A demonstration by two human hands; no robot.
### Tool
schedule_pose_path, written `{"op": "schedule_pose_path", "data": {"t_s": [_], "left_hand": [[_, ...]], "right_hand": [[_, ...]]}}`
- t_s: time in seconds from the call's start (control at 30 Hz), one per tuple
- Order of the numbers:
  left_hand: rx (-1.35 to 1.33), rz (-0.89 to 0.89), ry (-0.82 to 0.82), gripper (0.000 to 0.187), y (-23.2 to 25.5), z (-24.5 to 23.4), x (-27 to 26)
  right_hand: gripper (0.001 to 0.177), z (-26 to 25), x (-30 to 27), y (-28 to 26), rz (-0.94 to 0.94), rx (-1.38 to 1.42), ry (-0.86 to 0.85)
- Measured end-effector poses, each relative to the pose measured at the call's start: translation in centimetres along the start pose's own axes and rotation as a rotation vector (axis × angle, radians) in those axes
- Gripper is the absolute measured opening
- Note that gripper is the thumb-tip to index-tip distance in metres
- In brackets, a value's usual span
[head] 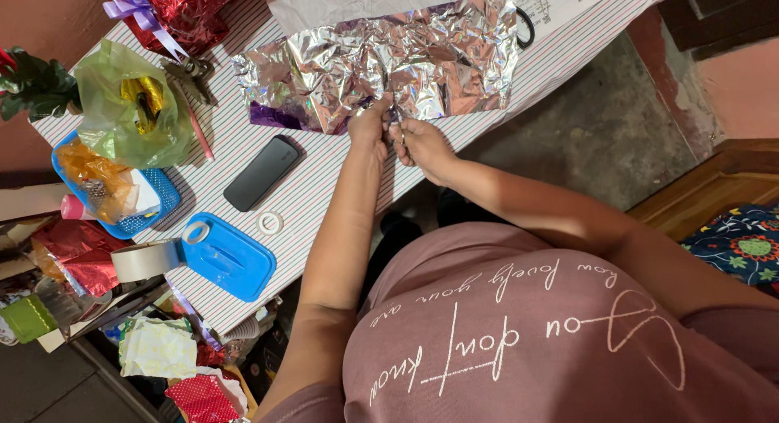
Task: The person wraps a small rectangular object in purple metallic paper. They fold the paper around the object, cut excess paper with scissors, and secure the folds with tape. The wrapped item is placed on the table with other wrapped gifts.
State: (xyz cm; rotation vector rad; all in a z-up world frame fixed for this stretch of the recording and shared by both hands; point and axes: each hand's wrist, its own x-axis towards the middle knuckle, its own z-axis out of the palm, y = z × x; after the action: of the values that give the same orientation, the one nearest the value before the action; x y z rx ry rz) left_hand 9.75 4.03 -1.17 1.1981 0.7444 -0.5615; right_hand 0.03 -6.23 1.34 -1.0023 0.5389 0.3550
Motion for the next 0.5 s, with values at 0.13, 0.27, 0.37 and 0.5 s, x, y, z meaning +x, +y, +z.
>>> {"op": "schedule_pose_path", "data": {"t_s": [0.13,0.27,0.37,0.5], "left_hand": [[0.034,-0.032,-0.006,0.028,0.1,-0.1,-0.1],[0.065,-0.042,-0.026,0.029,0.1,-0.1,0.1],[0.087,-0.055,-0.027,0.032,0.0,-0.2,0.3],[0.067,-0.069,-0.050,0.026,0.0,-0.4,0.2]], "right_hand": [[0.028,-0.1,0.2,-0.4,0.007,-0.008,0.009],[0.030,-0.4,0.4,-1.0,0.002,0.000,-0.014],[0.031,-0.4,0.4,-1.0,-0.016,-0.047,-0.011],[0.032,-0.4,0.8,-1.2,-0.010,-0.059,0.011]]}}
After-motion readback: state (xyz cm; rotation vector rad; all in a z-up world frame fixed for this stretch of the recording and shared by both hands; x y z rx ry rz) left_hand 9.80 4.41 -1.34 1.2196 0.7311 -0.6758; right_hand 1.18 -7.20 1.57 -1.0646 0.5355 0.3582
